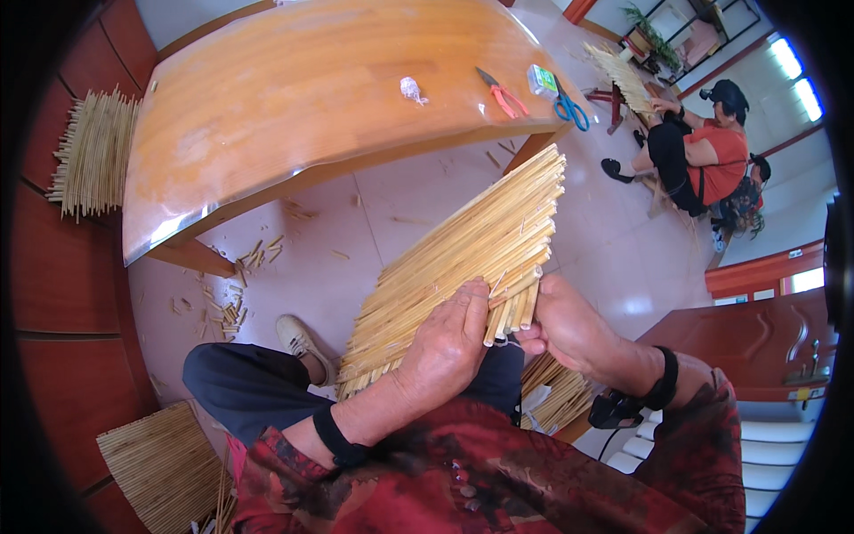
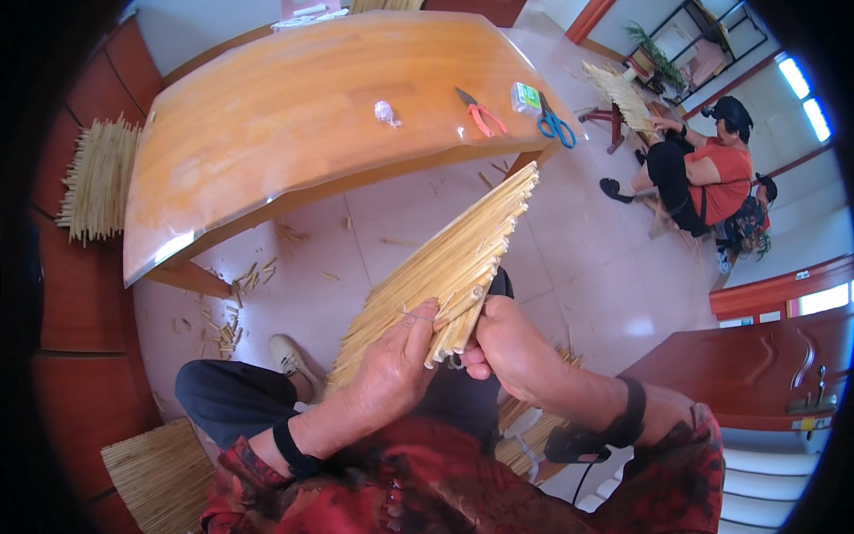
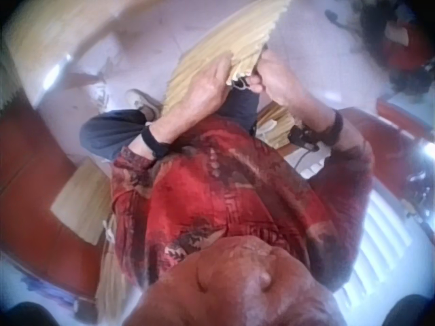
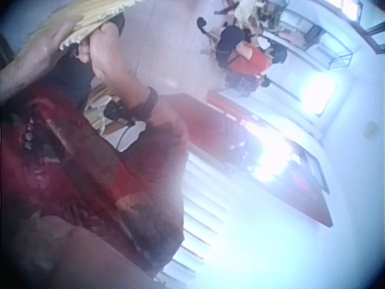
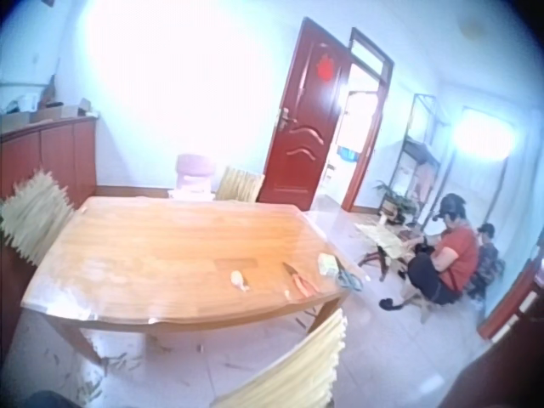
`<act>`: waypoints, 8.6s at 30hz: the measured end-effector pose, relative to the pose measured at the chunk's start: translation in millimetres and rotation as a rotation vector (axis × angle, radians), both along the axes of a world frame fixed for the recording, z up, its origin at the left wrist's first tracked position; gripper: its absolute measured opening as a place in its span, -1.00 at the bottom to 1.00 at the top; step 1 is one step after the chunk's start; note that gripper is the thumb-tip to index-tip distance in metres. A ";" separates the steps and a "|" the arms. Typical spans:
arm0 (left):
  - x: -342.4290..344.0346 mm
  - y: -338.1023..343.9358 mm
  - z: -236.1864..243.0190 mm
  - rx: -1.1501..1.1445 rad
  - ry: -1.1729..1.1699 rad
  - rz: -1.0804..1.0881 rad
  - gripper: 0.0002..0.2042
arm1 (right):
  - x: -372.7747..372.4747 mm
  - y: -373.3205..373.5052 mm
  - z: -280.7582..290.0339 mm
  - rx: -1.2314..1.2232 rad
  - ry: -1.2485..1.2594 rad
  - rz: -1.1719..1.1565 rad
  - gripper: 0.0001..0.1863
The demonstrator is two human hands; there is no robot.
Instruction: The person weaves a bamboo mat by hand and using a tool, threading string through wooden sticks and trimming the excess string with shears.
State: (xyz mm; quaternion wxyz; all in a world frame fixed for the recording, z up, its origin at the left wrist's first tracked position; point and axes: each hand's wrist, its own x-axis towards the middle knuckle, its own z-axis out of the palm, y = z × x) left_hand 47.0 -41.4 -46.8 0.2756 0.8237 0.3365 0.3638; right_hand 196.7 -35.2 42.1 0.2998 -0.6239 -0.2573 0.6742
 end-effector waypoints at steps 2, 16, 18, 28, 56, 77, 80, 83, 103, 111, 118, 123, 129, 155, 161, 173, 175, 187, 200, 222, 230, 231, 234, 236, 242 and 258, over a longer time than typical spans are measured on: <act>-1.2 4.4 -0.5 0.002 -0.002 -0.009 -0.48 | 7.3 6.9 -1.9 -0.042 0.016 0.067 -0.79; 8.5 -17.6 6.2 0.006 0.053 -0.045 -0.57 | 114.4 18.2 -10.3 0.072 0.209 0.084 -0.34; 13.1 -14.8 43.6 -0.026 0.024 -0.066 -0.61 | 108.0 18.8 -11.9 0.098 0.094 -0.019 -0.30; 68.7 -39.6 123.4 0.380 0.051 -0.255 -0.55 | 175.0 -59.2 57.0 0.519 0.009 -0.425 -0.49; -46.0 6.0 111.6 0.892 0.332 0.026 -0.60 | 44.1 -23.2 24.4 0.874 0.444 -0.486 -0.46; -132.0 1.5 -50.4 0.236 0.503 0.514 -0.54 | -64.9 81.0 -140.2 0.299 0.653 -0.124 -0.63; -131.6 -3.2 -50.9 0.209 0.536 0.547 -0.57 | -62.3 78.9 -148.4 0.280 0.658 -0.148 -0.61; -127.8 -2.6 -52.1 0.220 0.536 0.548 -0.55 | -63.3 79.8 -136.9 0.272 0.642 -0.123 -0.62; -123.6 -13.1 -52.0 0.238 0.520 0.554 -0.61 | -1.2 58.8 -119.8 0.421 0.016 0.105 -0.64; -121.2 -15.7 -56.2 0.266 0.545 0.548 -0.67 | 65.4 80.5 -138.1 0.636 -0.349 -0.003 -0.76; -127.0 -21.1 -60.3 0.261 0.596 0.533 -0.61 | 135.5 143.8 -126.0 0.803 -0.674 -0.211 -0.78; -121.8 -22.4 -59.5 0.191 0.570 0.547 -0.55 | 193.5 199.8 -130.8 0.948 -1.062 -0.294 -0.81; -118.8 -22.3 -59.6 0.157 0.607 0.585 -0.55 | 205.7 252.2 -122.0 0.984 -1.152 -0.313 -0.78; -114.4 -15.0 -47.9 0.109 0.171 0.567 -0.52 | 56.8 68.3 -98.4 0.595 -0.040 0.060 -0.52; -185.2 -52.3 -72.0 -0.313 -0.127 0.896 -0.76 | 40.6 -9.5 -96.9 0.397 0.278 -0.247 -0.52; -243.4 -143.5 -189.1 -1.628 0.327 0.295 -0.77 | 29.2 39.0 -104.4 0.533 0.214 -0.158 -0.58; -241.0 -128.4 -188.9 -1.686 0.348 0.222 -0.78 | 34.0 50.3 -110.2 0.495 0.213 -0.085 -0.55; -233.6 -66.6 -197.6 -1.836 0.450 0.091 -0.78 | 45.5 85.0 -131.9 0.329 0.209 0.020 -0.49; -231.7 -50.5 -160.1 -1.498 0.462 0.229 -0.78 | 37.4 102.8 -155.9 0.485 0.314 -0.097 -0.63; -112.2 -44.3 -24.6 -0.856 -0.152 -0.274 -0.67 | -14.9 -48.3 -101.5 0.475 0.119 0.326 -0.65; -80.9 -10.2 -44.0 -1.322 -0.357 -0.405 -0.75 | -24.3 -35.8 -86.3 0.755 -0.271 0.550 -0.63; -76.4 -13.0 -46.9 -1.348 -0.453 -0.373 -0.80 | -23.6 -32.8 -85.6 0.748 -0.291 0.583 -0.62; -69.3 -9.5 -50.1 -1.427 -0.563 -0.358 -0.76 | -22.3 -25.6 -82.9 0.777 -0.370 0.593 -0.61; -65.3 -11.7 -51.0 -1.426 -0.640 -0.372 -0.78 | -21.9 -25.4 -82.7 0.771 -0.363 0.593 -0.61; -63.4 -10.8 -59.6 -1.433 -0.643 -0.389 -0.83 | -27.0 -22.6 -75.2 0.766 -0.433 0.612 -0.60; -67.8 -5.8 -61.1 -1.399 -0.653 -0.390 -0.82 | -39.0 -19.0 -61.6 0.872 -0.771 0.874 -0.33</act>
